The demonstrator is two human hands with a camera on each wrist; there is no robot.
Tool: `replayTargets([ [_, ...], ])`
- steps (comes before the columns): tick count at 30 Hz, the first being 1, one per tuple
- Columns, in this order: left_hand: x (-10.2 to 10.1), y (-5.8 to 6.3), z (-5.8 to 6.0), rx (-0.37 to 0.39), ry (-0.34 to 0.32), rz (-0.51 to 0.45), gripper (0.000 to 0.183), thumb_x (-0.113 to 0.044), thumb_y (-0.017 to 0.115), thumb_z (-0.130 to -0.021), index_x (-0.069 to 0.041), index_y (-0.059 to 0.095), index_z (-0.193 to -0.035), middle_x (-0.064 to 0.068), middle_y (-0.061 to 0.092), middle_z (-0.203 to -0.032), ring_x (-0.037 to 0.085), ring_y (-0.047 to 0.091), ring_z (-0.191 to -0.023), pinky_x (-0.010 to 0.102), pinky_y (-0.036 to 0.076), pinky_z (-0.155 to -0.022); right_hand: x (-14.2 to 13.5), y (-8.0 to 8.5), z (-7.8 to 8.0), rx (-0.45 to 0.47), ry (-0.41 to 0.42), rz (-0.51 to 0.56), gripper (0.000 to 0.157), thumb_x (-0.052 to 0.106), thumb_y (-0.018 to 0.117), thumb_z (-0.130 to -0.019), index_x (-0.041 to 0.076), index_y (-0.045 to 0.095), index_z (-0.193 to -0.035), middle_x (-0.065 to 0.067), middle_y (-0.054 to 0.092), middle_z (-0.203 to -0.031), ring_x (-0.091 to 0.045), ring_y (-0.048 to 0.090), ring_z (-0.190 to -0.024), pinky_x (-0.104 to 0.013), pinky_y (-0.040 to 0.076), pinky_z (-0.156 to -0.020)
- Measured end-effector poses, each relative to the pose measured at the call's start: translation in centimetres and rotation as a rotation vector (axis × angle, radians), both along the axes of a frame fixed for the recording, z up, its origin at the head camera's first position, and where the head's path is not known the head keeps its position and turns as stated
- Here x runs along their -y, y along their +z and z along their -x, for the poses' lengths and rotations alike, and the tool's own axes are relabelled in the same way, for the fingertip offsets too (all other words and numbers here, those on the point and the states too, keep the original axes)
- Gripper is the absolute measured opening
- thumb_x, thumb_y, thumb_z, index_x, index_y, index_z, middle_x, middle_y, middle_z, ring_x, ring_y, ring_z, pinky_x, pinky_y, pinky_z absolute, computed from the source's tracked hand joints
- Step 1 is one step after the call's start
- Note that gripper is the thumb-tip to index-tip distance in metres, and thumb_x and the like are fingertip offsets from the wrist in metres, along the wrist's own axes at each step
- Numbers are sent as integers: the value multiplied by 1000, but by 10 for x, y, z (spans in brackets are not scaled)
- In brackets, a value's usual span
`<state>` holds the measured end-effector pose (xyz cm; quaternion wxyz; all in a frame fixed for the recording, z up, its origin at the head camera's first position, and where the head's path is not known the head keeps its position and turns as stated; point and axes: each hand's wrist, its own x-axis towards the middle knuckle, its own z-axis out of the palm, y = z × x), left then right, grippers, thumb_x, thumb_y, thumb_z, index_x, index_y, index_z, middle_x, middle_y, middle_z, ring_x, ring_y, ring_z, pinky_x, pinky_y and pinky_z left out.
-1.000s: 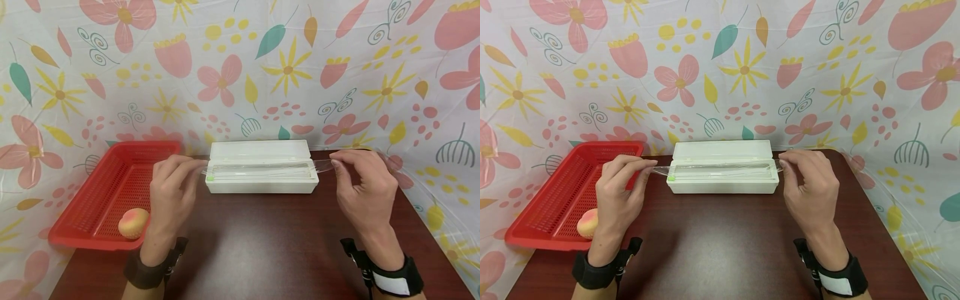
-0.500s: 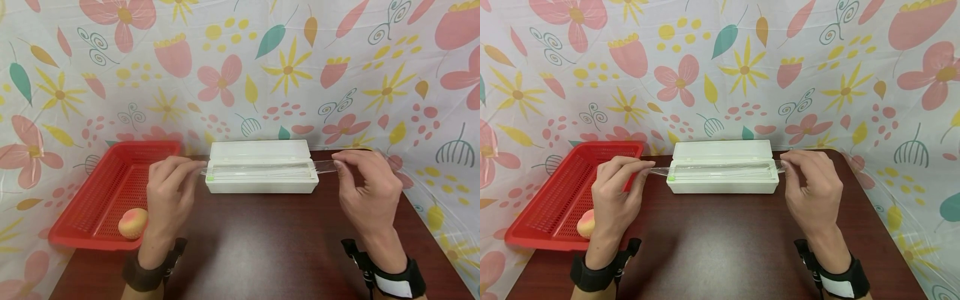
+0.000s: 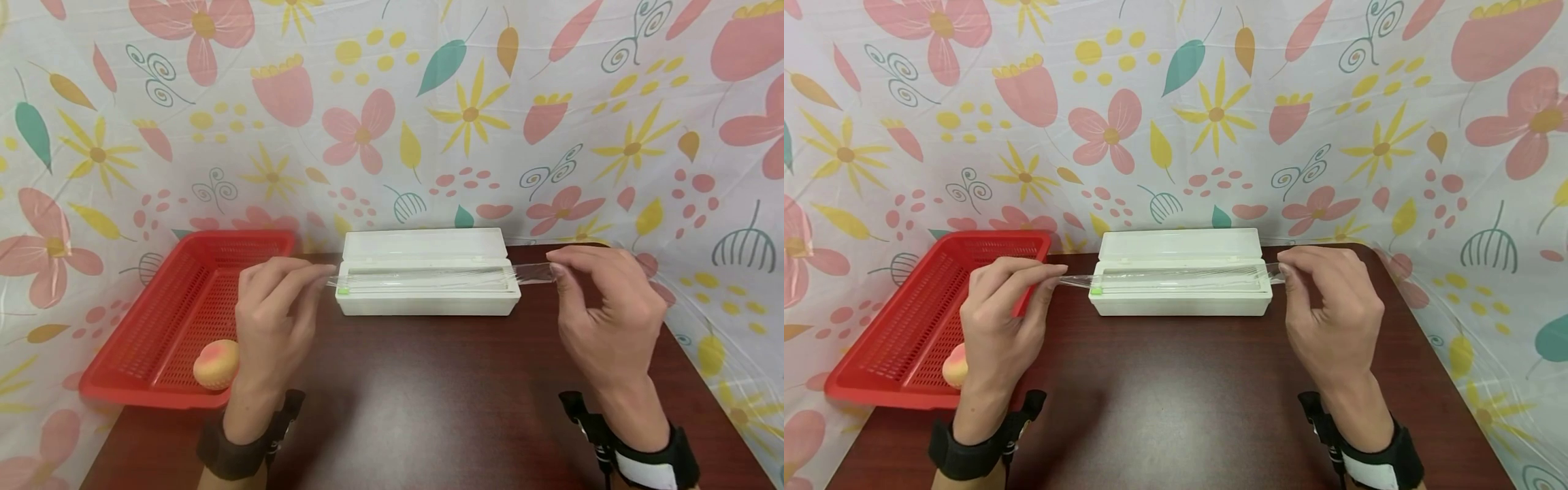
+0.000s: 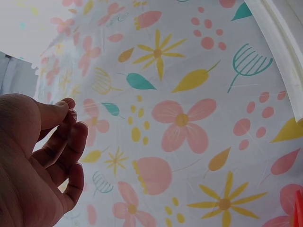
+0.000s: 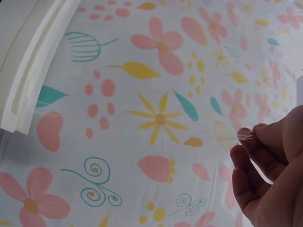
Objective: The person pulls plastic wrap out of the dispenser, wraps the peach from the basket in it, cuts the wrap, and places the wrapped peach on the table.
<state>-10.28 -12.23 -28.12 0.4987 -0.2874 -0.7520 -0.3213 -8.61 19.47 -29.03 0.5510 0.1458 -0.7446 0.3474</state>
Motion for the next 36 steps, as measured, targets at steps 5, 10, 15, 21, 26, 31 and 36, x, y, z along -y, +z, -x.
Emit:
replayTargets([
  [5,0,1,-3,6,4,-3,15,4,75,-76,-4,76,-89,8,66,-80,24,60,-78,43,39,-73,0,-1,-1,-16,8,10,8,0,71,-82,-2,75,-88,-17,71,-84,-30,63,-84,-30,47,-87],
  [10,-1,3,-5,-9,-8,-12,15,5,75,-75,-4,76,-88,8,65,-79,24,60,-76,43,38,-73,-1,-1,-1,-30,10,14,9,3,71,-83,-2,76,-88,-16,71,-85,-30,63,-84,-28,47,-87],
  [15,-1,4,-6,-28,-15,-18,16,5,76,-74,-4,76,-87,8,66,-79,23,61,-75,43,38,-72,1,0,-3,-36,12,18,8,3,71,-83,-2,76,-88,-17,70,-84,-29,64,-84,-27,48,-87],
  [21,0,5,-8,-20,-7,-16,16,4,76,-74,-4,76,-88,8,66,-79,24,61,-76,43,38,-72,0,-2,-3,-42,11,26,8,3,72,-82,-2,76,-87,-16,71,-84,-29,64,-84,-26,48,-86],
  [26,0,5,-10,-16,-2,-17,16,4,77,-74,-3,76,-89,9,65,-79,24,60,-75,43,38,-72,-5,-7,2,-55,15,37,7,2,72,-81,0,76,-87,-14,71,-85,-28,64,-85,-28,49,-87],
  [31,0,6,-11,-20,0,-20,16,5,76,-74,-3,76,-88,9,66,-80,24,60,-76,43,38,-71,-4,-6,1,-66,12,46,7,2,73,-81,0,76,-86,-15,71,-84,-28,65,-83,-28,49,-86],
  [36,-1,6,-11,-39,-1,-27,15,4,76,-74,-3,76,-88,9,66,-79,25,60,-76,43,37,-71,2,-1,-4,-74,2,54,6,2,72,-81,-2,76,-85,-17,71,-83,-28,63,-81,-25,48,-84],
])
